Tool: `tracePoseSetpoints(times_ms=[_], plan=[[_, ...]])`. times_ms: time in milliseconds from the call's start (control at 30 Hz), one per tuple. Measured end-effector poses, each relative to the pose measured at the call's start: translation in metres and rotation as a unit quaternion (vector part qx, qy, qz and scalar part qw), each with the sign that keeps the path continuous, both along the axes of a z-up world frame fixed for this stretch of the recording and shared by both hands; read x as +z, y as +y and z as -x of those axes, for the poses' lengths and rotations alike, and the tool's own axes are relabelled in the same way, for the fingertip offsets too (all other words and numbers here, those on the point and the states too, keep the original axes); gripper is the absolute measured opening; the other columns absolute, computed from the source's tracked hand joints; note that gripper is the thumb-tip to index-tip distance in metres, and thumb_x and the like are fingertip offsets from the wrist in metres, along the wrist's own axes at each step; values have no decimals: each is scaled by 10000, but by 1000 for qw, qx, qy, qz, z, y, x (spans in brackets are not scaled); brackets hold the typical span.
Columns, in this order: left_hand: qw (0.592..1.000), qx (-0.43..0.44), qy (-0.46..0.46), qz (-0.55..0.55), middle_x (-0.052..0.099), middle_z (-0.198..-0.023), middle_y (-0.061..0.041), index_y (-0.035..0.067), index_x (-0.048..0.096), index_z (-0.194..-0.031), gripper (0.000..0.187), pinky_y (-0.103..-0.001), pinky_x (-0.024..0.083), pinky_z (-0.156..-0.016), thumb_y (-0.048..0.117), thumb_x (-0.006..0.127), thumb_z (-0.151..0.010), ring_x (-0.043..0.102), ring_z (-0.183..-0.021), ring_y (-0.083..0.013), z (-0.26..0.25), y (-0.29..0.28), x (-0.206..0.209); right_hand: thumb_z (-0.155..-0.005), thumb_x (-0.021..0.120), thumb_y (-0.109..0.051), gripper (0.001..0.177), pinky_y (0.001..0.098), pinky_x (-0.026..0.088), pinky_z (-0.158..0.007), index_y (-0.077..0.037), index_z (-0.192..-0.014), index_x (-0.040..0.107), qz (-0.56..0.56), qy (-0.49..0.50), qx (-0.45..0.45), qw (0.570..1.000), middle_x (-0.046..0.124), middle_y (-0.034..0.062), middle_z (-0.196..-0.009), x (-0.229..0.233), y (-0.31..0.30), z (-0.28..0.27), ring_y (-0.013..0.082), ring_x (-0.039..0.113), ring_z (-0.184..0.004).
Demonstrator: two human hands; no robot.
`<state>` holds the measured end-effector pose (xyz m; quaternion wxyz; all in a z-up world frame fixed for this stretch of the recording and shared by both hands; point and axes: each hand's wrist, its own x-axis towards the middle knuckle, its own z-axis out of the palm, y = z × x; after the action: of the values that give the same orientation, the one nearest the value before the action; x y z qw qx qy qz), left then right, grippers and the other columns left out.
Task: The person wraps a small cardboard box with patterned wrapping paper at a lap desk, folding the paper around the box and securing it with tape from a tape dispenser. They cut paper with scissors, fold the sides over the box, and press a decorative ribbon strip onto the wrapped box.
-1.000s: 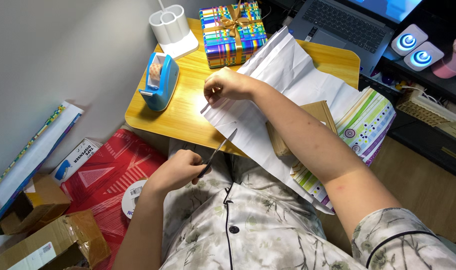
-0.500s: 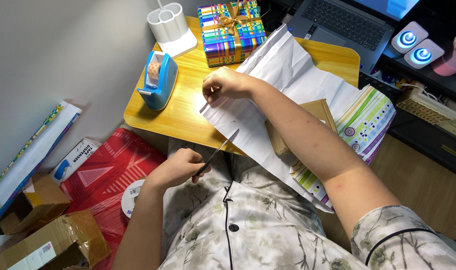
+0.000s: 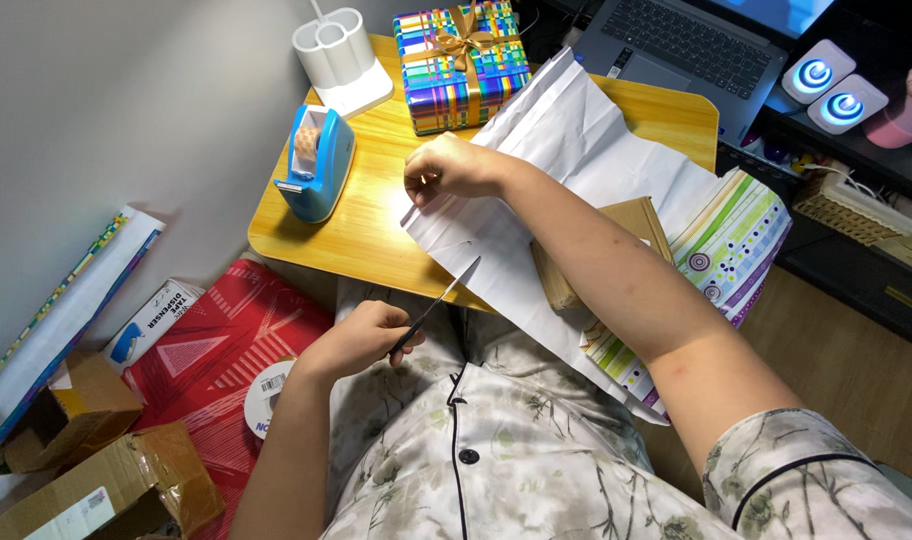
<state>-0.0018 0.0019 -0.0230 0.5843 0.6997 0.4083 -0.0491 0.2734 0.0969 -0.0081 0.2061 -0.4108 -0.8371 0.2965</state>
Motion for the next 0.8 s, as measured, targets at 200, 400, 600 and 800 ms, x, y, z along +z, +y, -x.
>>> tracePoseSetpoints(times_ms=[200,400,600,800], plan=[[1000,-1,-15,12,618,-574,-40,-28,747,-773,320,-303,398,-509,273,708,-874,543,-537,-103,2,-1,0,-753,788,14,109,305,516,-629,-41,-819,721,-3,0,3,1000,722,43,-796,-2,1,0,152,666,-709],[1000,-28,4,-13,627,-570,-41,-21,701,-726,350,-303,422,-527,291,686,-885,542,-536,-115,-10,3,2,-740,792,16,117,305,517,-621,-42,-810,718,-9,4,4,1000,722,39,-789,-3,2,1,151,669,-704],[999,-23,-40,6,598,-582,-37,-14,644,-703,355,-309,425,-531,283,670,-896,563,-542,-122,-21,5,-3,-747,774,42,114,310,512,-622,-35,-812,722,-27,3,8,1000,722,51,-790,-6,3,0,156,667,-705],[999,-42,-20,-24,614,-579,-30,1,660,-692,367,-312,409,-526,301,671,-903,516,-545,-114,-19,4,-5,-758,763,50,109,298,530,-629,-32,-816,721,-14,9,9,1000,728,47,-792,-5,2,0,149,685,-707]])
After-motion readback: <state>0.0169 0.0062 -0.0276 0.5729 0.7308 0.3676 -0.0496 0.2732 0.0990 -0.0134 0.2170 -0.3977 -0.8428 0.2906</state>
